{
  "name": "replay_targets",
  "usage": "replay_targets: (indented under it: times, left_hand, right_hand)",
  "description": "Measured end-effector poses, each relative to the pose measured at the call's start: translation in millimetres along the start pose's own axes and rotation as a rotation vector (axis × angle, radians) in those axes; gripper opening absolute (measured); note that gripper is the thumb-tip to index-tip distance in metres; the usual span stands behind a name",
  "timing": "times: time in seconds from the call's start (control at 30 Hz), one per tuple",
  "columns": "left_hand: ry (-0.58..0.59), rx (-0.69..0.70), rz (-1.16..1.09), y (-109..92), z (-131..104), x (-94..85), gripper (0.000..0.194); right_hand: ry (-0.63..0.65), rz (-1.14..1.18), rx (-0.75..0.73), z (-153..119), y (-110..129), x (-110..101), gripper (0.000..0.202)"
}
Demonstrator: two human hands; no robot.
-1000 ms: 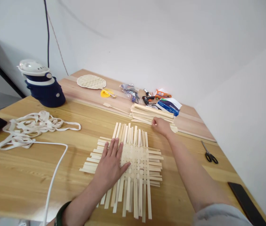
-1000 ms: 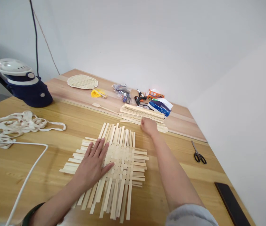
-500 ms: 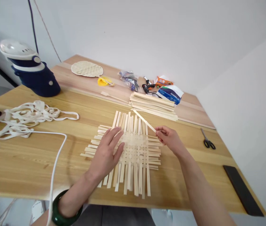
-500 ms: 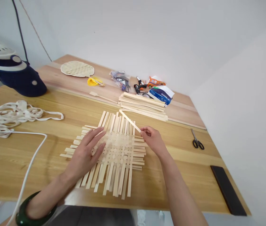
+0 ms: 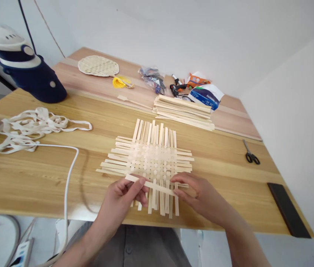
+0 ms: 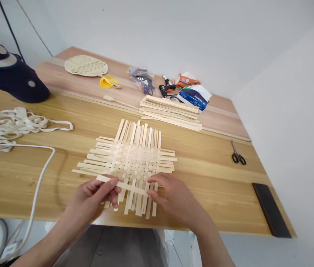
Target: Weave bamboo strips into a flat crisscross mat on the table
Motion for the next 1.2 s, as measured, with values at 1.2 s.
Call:
replay_targets:
  times: [1.2]
  left_hand:
    - [0.043, 1.009, 1.160, -27.7, 5.6, 23.6, 0.026]
  right_hand:
    - [-0.573, 0.148, 0.182, -8.4, -73.5, -34.3, 0.047]
Point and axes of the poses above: each hand's wrist, its own z-axis towards the middle knuckle, its own x-axis out of the palm, y = z × x, the point moved 6 cm from there along z, towards the middle knuckle, and after that the axes turned 4 degrees about z, right-handed, at the moved point
